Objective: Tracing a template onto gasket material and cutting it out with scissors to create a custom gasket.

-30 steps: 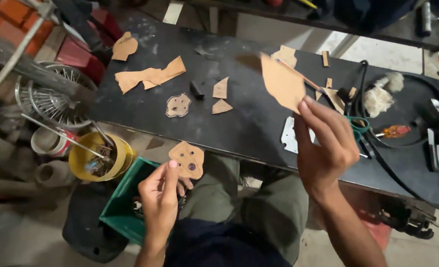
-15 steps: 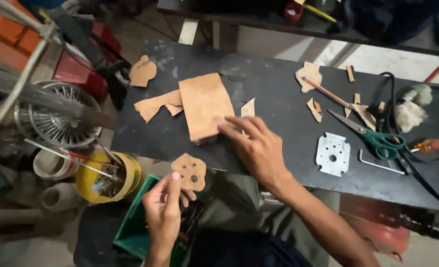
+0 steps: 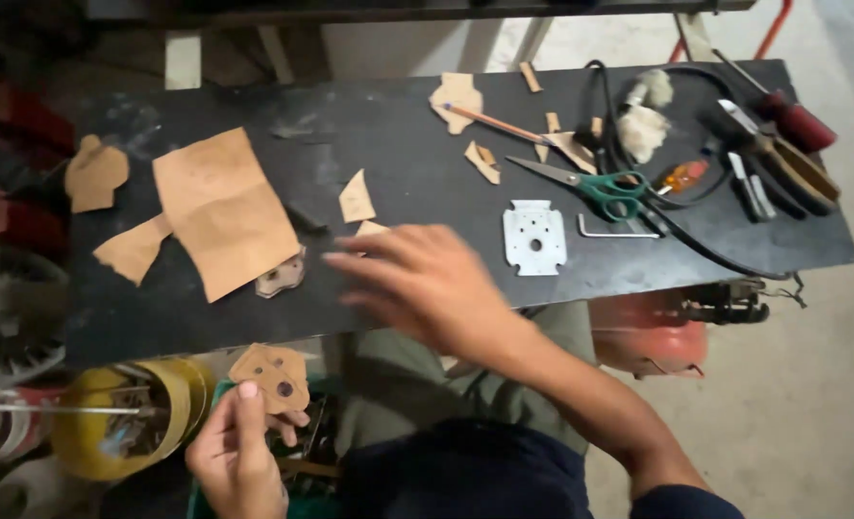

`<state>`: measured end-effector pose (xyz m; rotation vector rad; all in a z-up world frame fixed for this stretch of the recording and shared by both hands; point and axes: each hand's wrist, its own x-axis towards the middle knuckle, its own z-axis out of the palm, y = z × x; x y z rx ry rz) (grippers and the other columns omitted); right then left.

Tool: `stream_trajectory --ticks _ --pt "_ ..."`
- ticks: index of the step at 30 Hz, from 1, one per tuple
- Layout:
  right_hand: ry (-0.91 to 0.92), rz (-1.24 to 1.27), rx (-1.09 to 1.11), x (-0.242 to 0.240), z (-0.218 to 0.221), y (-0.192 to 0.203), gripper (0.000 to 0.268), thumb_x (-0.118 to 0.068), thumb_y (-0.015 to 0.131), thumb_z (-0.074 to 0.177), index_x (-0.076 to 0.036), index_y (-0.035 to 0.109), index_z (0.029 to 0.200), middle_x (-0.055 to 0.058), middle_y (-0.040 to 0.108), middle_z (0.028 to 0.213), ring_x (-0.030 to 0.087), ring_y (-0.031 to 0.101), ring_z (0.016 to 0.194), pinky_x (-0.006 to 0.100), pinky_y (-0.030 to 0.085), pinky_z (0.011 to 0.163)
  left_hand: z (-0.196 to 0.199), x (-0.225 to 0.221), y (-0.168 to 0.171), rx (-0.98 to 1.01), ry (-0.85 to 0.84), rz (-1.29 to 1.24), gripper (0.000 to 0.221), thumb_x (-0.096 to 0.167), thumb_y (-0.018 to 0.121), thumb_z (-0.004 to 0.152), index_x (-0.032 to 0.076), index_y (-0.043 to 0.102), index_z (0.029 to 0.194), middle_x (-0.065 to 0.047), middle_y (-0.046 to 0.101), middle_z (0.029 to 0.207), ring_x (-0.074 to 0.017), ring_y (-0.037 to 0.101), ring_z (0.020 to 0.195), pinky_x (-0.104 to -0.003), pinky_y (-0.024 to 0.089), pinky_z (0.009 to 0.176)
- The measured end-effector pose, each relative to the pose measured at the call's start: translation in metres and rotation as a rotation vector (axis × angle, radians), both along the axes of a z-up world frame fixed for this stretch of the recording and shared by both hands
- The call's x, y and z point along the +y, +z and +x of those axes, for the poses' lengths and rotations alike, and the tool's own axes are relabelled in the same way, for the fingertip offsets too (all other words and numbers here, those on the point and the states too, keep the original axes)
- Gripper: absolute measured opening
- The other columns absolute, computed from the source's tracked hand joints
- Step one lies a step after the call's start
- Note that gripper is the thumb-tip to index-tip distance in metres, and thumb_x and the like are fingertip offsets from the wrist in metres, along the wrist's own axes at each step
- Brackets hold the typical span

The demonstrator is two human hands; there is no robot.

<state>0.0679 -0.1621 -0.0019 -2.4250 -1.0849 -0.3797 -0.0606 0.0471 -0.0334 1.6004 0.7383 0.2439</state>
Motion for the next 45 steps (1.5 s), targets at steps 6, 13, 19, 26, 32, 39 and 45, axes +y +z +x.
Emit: stream_trajectory --ticks 6,13,19,26,32,39,45 --pt "-0.442 0.017 -0.165 -0.181 -0.002 0.006 0.037 0.010 0.073 0.088 -0.005 0.076 0.122 0.012 0.075 0.106 0.030 0.068 0.093 0.041 0.052 0.081 0.010 -0.043 0.008 -0.006 -0.124 -0.226 0.026 0.020 0.070 0.094 -0.006 0.074 0.094 -0.019 0.068 0.057 -0.0162 0.046 0.042 -0.027 0.036 0.044" --pt "-0.562 -0.463 0.181 -0.216 0.007 0.029 0.033 -0.018 0.066 0.101 -0.012 0.073 0.132 0.011 0.073 0.122 0.035 0.071 0.096 0.051 0.058 0.066 0.002 -0.104 0.036 -0.161 -0.378 -0.277 0.030 0.023 0.059 0.098 -0.003 0.072 0.106 -0.015 0.082 0.086 -0.0215 0.084 0.073 -0.021 0.049 0.041" --pt "-0.570 -0.787 0.226 -0.205 0.027 0.033 0.037 -0.028 0.060 0.101 -0.012 0.054 0.133 0.013 0.075 0.101 0.034 0.074 0.092 0.050 0.059 0.064 -0.020 -0.127 0.047 -0.190 -0.360 -0.264 0.025 0.023 0.063 0.095 0.003 0.072 0.107 -0.013 0.085 0.098 -0.0200 0.085 0.075 -0.019 0.048 0.042" --pt "-0.449 -0.161 0.092 -0.221 -0.023 0.053 0.050 -0.013 0.076 0.103 -0.007 0.063 0.151 0.017 0.077 0.119 0.032 0.075 0.093 0.045 0.052 0.077 -0.030 -0.118 0.030 -0.319 -0.326 -0.222 0.021 0.019 0.067 0.096 0.002 0.074 0.106 -0.009 0.082 0.095 -0.0148 0.080 0.075 -0.021 0.052 0.052" --pt "-0.431 0.773 0.658 -0.214 -0.130 -0.053 0.036 -0.012 0.071 0.090 -0.002 0.058 0.122 0.009 0.071 0.080 0.017 0.071 0.066 0.025 0.061 0.070 -0.024 -0.106 0.023 -0.165 -0.299 -0.259 0.019 0.023 0.076 0.088 0.005 0.075 0.094 -0.003 0.074 0.072 -0.0076 0.068 0.062 -0.022 0.049 0.048" --pt "-0.143 1.086 0.980 -0.148 -0.193 -0.136 0.071 -0.049 0.084 0.086 0.000 0.053 0.127 0.019 0.076 0.092 0.035 0.084 0.079 0.047 0.072 0.073 -0.011 -0.107 0.004 -0.175 -0.282 -0.251 0.020 0.020 0.084 0.083 0.005 0.077 0.094 0.001 0.073 0.074 -0.0031 0.060 0.064 -0.019 0.050 0.056" --pt "-0.010 1.223 1.116 -0.114 -0.203 -0.120 0.066 -0.047 0.087 0.092 0.002 0.055 0.123 0.020 0.069 0.082 0.035 0.075 0.089 0.049 0.061 0.084 -0.001 -0.116 0.001 -0.187 -0.309 -0.319 0.025 0.025 0.075 0.090 0.000 0.077 0.090 -0.010 0.084 0.080 -0.0128 0.076 0.063 -0.022 0.053 0.050"
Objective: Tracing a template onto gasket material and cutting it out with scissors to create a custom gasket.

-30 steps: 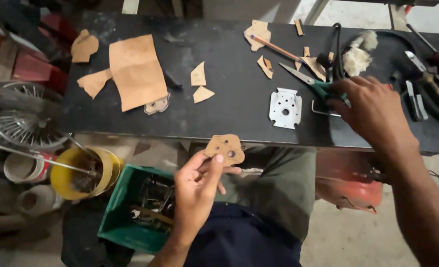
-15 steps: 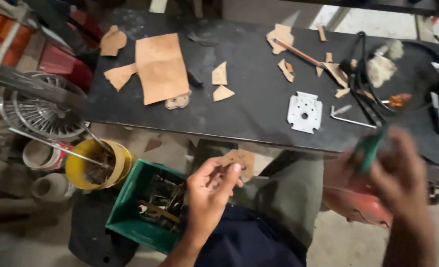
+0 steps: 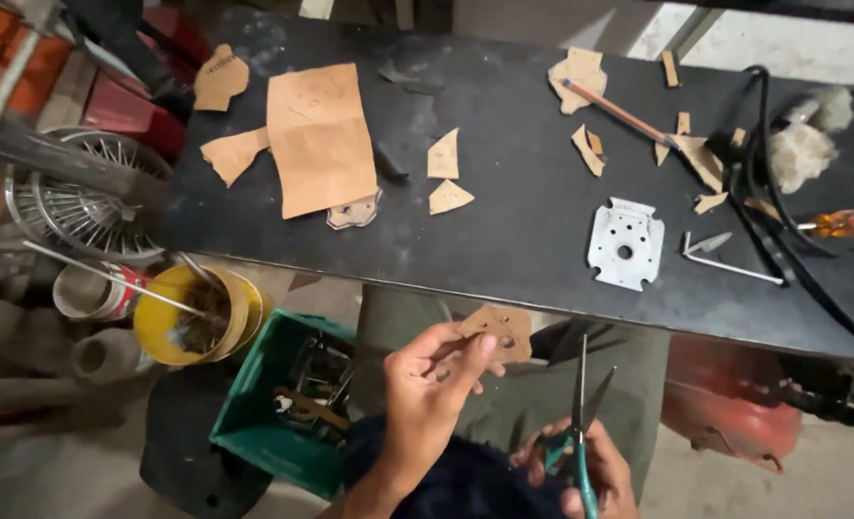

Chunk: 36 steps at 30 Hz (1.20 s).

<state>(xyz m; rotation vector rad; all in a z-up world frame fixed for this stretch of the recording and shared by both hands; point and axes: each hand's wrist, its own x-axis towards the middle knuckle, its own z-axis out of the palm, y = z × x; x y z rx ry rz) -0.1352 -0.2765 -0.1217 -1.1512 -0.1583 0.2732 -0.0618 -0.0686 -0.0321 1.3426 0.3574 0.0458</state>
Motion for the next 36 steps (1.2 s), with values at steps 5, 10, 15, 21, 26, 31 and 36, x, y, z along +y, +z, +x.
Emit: stream_trajectory --ticks 5,10,15,21,26,31,36 --pt "0.021 0.109 -0.150 0.011 0.007 0.014 0.054 -0.029 0.083 0.098 0.010 0.055 0.120 0.019 0.063 0.072 0.029 0.068 0.070 0.043 0.062 0.073 0.006 -0.014 -0.003 0.014 0.034 -0.031 0.022 0.020 0.081 0.084 0.002 0.075 0.095 -0.009 0.078 0.078 -0.0121 0.073 0.066 -0.025 0.057 0.051" --pt "0.021 -0.044 -0.164 0.008 0.007 0.026 0.057 -0.039 0.082 0.096 0.009 0.060 0.117 0.018 0.067 0.072 0.025 0.071 0.067 0.038 0.063 0.072 0.008 -0.026 0.003 -0.040 0.031 -0.021 0.021 0.015 0.081 0.084 0.001 0.074 0.099 -0.010 0.080 0.082 -0.0136 0.074 0.067 -0.023 0.059 0.058" --pt "-0.025 -0.119 -0.111 0.005 0.003 0.023 0.058 -0.042 0.084 0.093 0.009 0.064 0.112 0.018 0.069 0.066 0.026 0.072 0.065 0.038 0.062 0.069 0.009 -0.029 0.005 -0.083 0.010 -0.040 0.021 0.013 0.077 0.088 -0.002 0.077 0.102 -0.012 0.082 0.089 -0.0143 0.075 0.067 -0.023 0.060 0.064" --pt "-0.029 -0.227 -0.079 0.005 0.007 0.029 0.061 -0.048 0.082 0.091 0.007 0.066 0.110 0.016 0.073 0.067 0.021 0.074 0.061 0.033 0.062 0.064 0.008 -0.028 -0.004 -0.084 0.051 -0.032 0.021 0.017 0.079 0.087 -0.001 0.073 0.097 -0.014 0.081 0.081 -0.0167 0.078 0.066 -0.025 0.062 0.056" --pt "0.043 -0.213 -0.183 0.002 0.013 0.022 0.060 -0.048 0.083 0.091 0.006 0.065 0.112 0.013 0.074 0.068 0.020 0.075 0.065 0.032 0.063 0.068 0.008 -0.026 -0.005 -0.134 0.073 -0.005 0.014 0.012 0.078 0.089 0.002 0.072 0.096 -0.008 0.077 0.089 -0.0171 0.076 0.067 -0.023 0.060 0.064" --pt "0.037 -0.262 -0.175 0.005 0.017 0.035 0.060 -0.051 0.079 0.092 0.005 0.066 0.109 0.011 0.072 0.065 0.019 0.072 0.063 0.033 0.062 0.068 0.009 -0.027 -0.004 -0.074 0.090 0.039 0.019 0.018 0.080 0.085 0.001 0.074 0.089 -0.010 0.079 0.077 -0.0137 0.073 0.060 -0.024 0.061 0.060" --pt "0.055 -0.290 -0.229 0.011 0.022 0.044 0.057 -0.053 0.073 0.096 0.003 0.065 0.105 0.004 0.068 0.062 0.018 0.068 0.059 0.031 0.062 0.066 0.009 -0.027 0.000 -0.085 0.077 0.134 0.020 0.021 0.079 0.085 0.001 0.077 0.087 -0.008 0.079 0.073 -0.0122 0.074 0.060 -0.023 0.060 0.059"
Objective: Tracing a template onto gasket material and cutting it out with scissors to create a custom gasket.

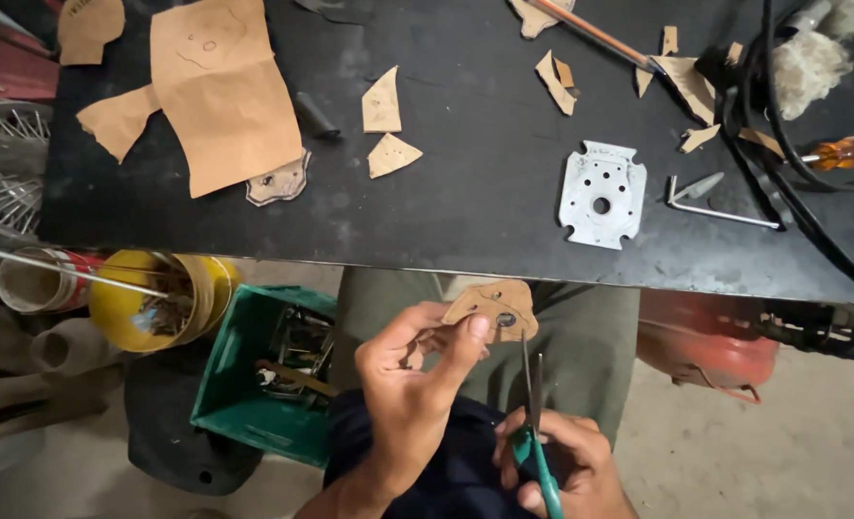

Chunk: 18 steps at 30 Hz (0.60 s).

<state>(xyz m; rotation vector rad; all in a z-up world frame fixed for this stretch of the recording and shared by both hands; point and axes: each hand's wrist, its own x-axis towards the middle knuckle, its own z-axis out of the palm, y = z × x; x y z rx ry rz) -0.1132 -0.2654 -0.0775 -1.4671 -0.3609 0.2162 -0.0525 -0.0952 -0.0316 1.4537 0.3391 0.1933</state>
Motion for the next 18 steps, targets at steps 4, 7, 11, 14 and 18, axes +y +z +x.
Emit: stream_trajectory --ticks 4,7,11,14,18 --pt "-0.024 0.014 0.098 0.000 -0.003 -0.001 0.058 -0.051 0.076 0.093 0.006 0.069 0.104 0.007 0.069 0.061 0.018 0.068 0.059 0.033 0.063 0.065 -0.001 0.001 0.004 -0.015 -0.023 0.065 0.022 0.025 0.076 0.088 0.003 0.077 0.087 -0.004 0.076 0.071 -0.0085 0.067 0.062 -0.022 0.053 0.059" --pt "-0.032 0.028 0.143 0.000 -0.003 -0.002 0.061 -0.052 0.078 0.092 0.008 0.070 0.103 0.009 0.069 0.060 0.018 0.067 0.058 0.034 0.063 0.066 -0.002 0.001 0.004 -0.063 -0.035 0.064 0.019 0.021 0.075 0.090 0.002 0.076 0.087 -0.005 0.076 0.078 -0.0088 0.064 0.067 -0.023 0.053 0.061" --pt "-0.022 0.032 0.187 -0.002 -0.002 -0.002 0.063 -0.052 0.079 0.090 0.009 0.071 0.103 0.010 0.068 0.060 0.019 0.067 0.057 0.034 0.063 0.064 -0.005 -0.002 -0.002 -0.089 -0.027 0.032 0.017 0.018 0.076 0.090 0.001 0.074 0.087 -0.007 0.076 0.083 -0.0099 0.064 0.069 -0.023 0.053 0.061" --pt "-0.026 0.050 0.167 -0.002 -0.004 -0.007 0.062 -0.048 0.080 0.091 0.011 0.069 0.103 0.011 0.068 0.061 0.020 0.067 0.056 0.035 0.063 0.064 -0.007 -0.006 0.000 -0.070 -0.042 0.001 0.016 0.018 0.077 0.089 0.002 0.073 0.087 -0.005 0.075 0.078 -0.0100 0.067 0.062 -0.022 0.054 0.060" --pt "-0.022 0.082 0.142 -0.004 -0.005 -0.013 0.057 -0.042 0.080 0.092 0.011 0.068 0.107 0.011 0.068 0.066 0.020 0.067 0.057 0.034 0.061 0.059 -0.010 -0.012 -0.003 -0.056 -0.020 -0.018 0.016 0.017 0.078 0.088 0.002 0.073 0.087 -0.006 0.077 0.083 -0.0113 0.069 0.061 -0.022 0.055 0.058"
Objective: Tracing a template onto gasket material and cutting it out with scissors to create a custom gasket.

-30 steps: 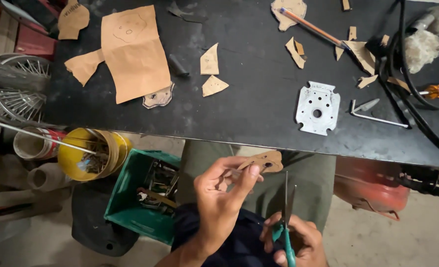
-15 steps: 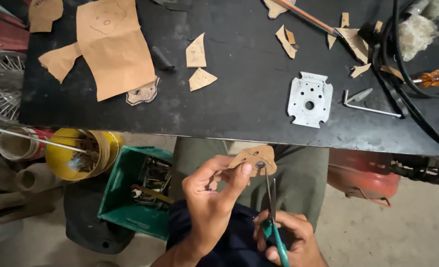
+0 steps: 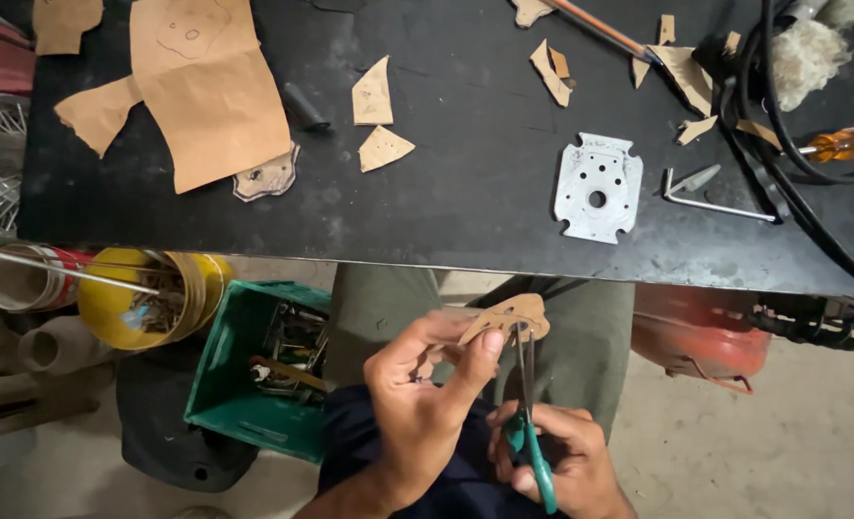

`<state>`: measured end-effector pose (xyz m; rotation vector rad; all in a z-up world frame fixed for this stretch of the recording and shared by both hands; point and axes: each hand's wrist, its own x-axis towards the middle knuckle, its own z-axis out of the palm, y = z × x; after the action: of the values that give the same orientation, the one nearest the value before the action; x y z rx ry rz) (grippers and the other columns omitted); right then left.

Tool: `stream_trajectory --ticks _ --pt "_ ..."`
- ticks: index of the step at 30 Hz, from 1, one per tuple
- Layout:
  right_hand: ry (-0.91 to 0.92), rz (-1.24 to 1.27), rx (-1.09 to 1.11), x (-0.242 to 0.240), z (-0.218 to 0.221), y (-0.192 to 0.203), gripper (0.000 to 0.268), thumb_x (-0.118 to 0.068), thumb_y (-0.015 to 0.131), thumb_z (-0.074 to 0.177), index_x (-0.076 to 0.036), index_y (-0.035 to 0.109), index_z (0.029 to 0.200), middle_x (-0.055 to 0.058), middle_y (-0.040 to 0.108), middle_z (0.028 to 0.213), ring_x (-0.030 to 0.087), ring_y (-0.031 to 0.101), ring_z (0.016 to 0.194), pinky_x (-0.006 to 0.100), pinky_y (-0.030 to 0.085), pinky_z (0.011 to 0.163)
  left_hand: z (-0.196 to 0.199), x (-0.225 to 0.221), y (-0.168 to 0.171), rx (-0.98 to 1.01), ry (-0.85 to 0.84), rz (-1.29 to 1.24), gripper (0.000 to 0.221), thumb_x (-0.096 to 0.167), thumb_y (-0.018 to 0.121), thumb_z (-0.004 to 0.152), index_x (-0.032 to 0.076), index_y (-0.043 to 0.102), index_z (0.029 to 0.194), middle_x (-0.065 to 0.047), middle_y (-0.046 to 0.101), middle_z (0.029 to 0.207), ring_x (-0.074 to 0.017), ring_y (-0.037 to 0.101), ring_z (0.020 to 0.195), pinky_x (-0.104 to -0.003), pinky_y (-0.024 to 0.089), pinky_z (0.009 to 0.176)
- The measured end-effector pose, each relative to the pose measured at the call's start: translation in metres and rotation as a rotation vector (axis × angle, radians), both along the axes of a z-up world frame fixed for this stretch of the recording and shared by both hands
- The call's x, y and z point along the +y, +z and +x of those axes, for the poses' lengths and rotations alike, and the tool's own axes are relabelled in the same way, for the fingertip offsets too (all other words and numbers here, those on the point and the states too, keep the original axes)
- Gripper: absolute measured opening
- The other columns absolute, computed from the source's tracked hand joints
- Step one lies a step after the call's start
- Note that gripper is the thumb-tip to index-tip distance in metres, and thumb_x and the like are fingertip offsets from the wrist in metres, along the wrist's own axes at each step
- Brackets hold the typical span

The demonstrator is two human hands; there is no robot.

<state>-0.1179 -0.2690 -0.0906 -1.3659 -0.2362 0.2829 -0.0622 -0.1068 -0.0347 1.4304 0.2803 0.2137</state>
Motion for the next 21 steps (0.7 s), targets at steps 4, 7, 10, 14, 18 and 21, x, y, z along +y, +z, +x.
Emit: stream_trajectory --ticks 4,7,10,14,18,21 --pt "0.003 -0.101 -0.031 -0.0011 -0.0022 -0.0060 0.057 -0.047 0.079 0.089 0.007 0.070 0.104 0.009 0.071 0.068 0.017 0.069 0.058 0.030 0.062 0.060 0.0003 -0.0019 0.0018 -0.026 0.013 -0.001 0.016 0.017 0.075 0.090 0.003 0.072 0.085 -0.006 0.075 0.078 -0.0105 0.066 0.059 -0.023 0.054 0.056" --pt "0.000 -0.125 -0.047 -0.0009 -0.0022 -0.0069 0.056 -0.047 0.078 0.090 0.007 0.070 0.103 0.009 0.071 0.068 0.016 0.069 0.058 0.029 0.061 0.060 0.0004 -0.0013 0.0029 -0.029 0.013 0.001 0.016 0.017 0.075 0.090 0.003 0.071 0.084 -0.006 0.075 0.079 -0.0112 0.066 0.058 -0.023 0.053 0.055" --pt "-0.007 -0.148 -0.067 -0.0012 -0.0014 -0.0073 0.054 -0.046 0.078 0.090 0.006 0.070 0.103 0.009 0.072 0.068 0.016 0.071 0.059 0.029 0.062 0.061 0.0008 -0.0015 0.0030 -0.023 0.011 0.016 0.016 0.018 0.075 0.090 0.004 0.071 0.083 -0.006 0.075 0.078 -0.0116 0.067 0.057 -0.023 0.054 0.054" --pt "-0.012 -0.200 -0.079 -0.0021 -0.0007 -0.0075 0.052 -0.047 0.077 0.089 0.003 0.071 0.102 0.007 0.072 0.066 0.015 0.070 0.057 0.028 0.060 0.061 0.0009 -0.0019 0.0027 -0.014 0.013 0.005 0.015 0.017 0.075 0.089 0.003 0.071 0.083 -0.005 0.076 0.078 -0.0109 0.066 0.056 -0.023 0.054 0.055" --pt "-0.026 -0.204 -0.067 -0.0009 0.0012 -0.0042 0.050 -0.046 0.076 0.089 0.003 0.072 0.101 0.006 0.071 0.066 0.015 0.068 0.057 0.029 0.059 0.061 0.0009 -0.0007 0.0028 -0.002 0.008 0.012 0.018 0.020 0.075 0.090 0.003 0.071 0.084 -0.006 0.076 0.079 -0.0130 0.068 0.054 -0.023 0.053 0.053" --pt "0.001 -0.209 -0.106 -0.0019 0.0016 -0.0058 0.050 -0.046 0.074 0.092 0.002 0.071 0.101 0.005 0.071 0.066 0.014 0.067 0.058 0.027 0.058 0.063 0.0008 -0.0001 0.0025 -0.002 0.006 0.025 0.019 0.021 0.075 0.090 0.003 0.072 0.084 -0.006 0.077 0.080 -0.0137 0.069 0.054 -0.023 0.054 0.052"
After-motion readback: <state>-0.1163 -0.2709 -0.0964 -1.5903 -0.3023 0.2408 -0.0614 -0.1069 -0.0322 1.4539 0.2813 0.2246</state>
